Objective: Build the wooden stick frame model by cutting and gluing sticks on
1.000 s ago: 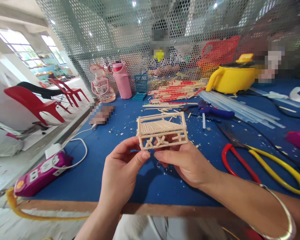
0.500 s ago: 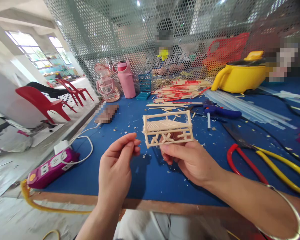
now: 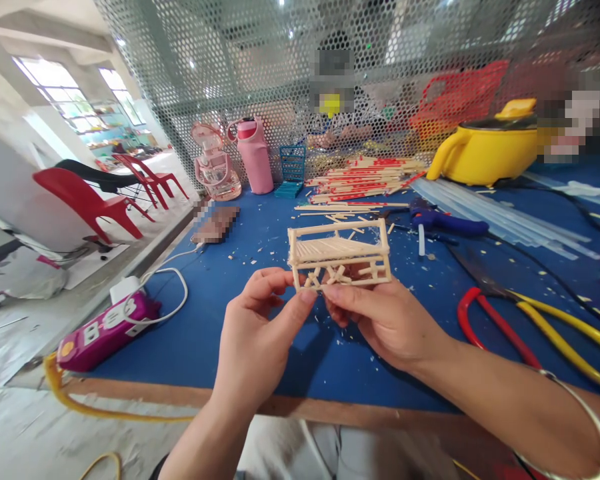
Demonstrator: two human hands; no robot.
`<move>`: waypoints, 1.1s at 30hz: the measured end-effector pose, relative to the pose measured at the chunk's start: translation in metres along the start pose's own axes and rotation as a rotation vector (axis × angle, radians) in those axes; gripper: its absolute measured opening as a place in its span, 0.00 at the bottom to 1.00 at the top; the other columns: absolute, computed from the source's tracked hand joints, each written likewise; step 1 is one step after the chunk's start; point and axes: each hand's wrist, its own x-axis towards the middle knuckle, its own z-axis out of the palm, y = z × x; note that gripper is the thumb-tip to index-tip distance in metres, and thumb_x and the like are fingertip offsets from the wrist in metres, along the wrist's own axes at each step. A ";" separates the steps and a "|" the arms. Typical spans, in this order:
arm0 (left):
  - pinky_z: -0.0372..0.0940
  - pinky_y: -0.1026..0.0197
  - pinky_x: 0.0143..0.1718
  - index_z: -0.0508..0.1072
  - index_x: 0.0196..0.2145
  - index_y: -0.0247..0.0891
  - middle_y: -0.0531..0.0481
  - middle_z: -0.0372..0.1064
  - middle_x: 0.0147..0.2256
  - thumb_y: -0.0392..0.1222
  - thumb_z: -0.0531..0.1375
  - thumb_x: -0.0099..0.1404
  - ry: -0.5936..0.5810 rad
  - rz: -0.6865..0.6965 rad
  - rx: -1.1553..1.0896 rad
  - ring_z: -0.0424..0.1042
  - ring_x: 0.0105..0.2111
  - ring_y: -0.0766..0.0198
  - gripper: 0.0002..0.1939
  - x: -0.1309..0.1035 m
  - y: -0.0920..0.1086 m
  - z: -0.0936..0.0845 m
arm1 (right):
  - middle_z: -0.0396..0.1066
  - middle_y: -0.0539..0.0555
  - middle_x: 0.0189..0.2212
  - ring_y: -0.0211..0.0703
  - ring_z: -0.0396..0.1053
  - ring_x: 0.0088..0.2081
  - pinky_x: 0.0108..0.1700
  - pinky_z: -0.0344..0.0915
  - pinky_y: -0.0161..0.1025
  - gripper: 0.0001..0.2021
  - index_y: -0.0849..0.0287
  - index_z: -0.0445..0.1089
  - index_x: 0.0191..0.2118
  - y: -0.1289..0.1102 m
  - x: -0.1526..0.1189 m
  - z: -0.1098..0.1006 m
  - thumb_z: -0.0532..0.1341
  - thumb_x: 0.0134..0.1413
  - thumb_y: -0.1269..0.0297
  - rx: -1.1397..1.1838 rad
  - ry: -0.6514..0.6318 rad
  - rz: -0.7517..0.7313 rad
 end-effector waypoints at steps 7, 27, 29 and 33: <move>0.63 0.62 0.46 0.77 0.33 0.37 0.50 0.74 0.36 0.43 0.65 0.58 -0.117 -0.113 -0.185 0.70 0.39 0.64 0.08 0.003 0.001 -0.002 | 0.63 0.46 0.24 0.33 0.59 0.24 0.25 0.57 0.33 0.06 0.58 0.69 0.30 0.001 0.000 0.000 0.64 0.53 0.62 0.006 -0.007 -0.005; 0.63 0.59 0.45 0.78 0.30 0.37 0.50 0.75 0.31 0.45 0.65 0.58 -0.069 -0.150 -0.274 0.71 0.36 0.61 0.09 0.004 -0.002 0.005 | 0.61 0.46 0.22 0.34 0.57 0.25 0.25 0.57 0.34 0.06 0.57 0.68 0.29 0.002 0.000 0.000 0.63 0.54 0.62 -0.034 -0.039 -0.029; 0.63 0.59 0.44 0.78 0.31 0.37 0.50 0.74 0.31 0.46 0.65 0.59 -0.063 -0.135 -0.249 0.71 0.36 0.61 0.09 0.004 -0.004 0.005 | 0.61 0.45 0.22 0.33 0.57 0.24 0.25 0.57 0.34 0.06 0.57 0.68 0.30 0.002 0.000 -0.001 0.63 0.54 0.62 -0.028 -0.039 -0.030; 0.62 0.60 0.48 0.79 0.39 0.39 0.48 0.76 0.39 0.46 0.65 0.59 -0.081 -0.088 -0.221 0.71 0.42 0.61 0.11 0.001 -0.005 0.002 | 0.61 0.46 0.23 0.33 0.57 0.24 0.25 0.56 0.34 0.06 0.57 0.70 0.33 0.001 0.000 -0.001 0.64 0.54 0.60 -0.030 -0.031 -0.017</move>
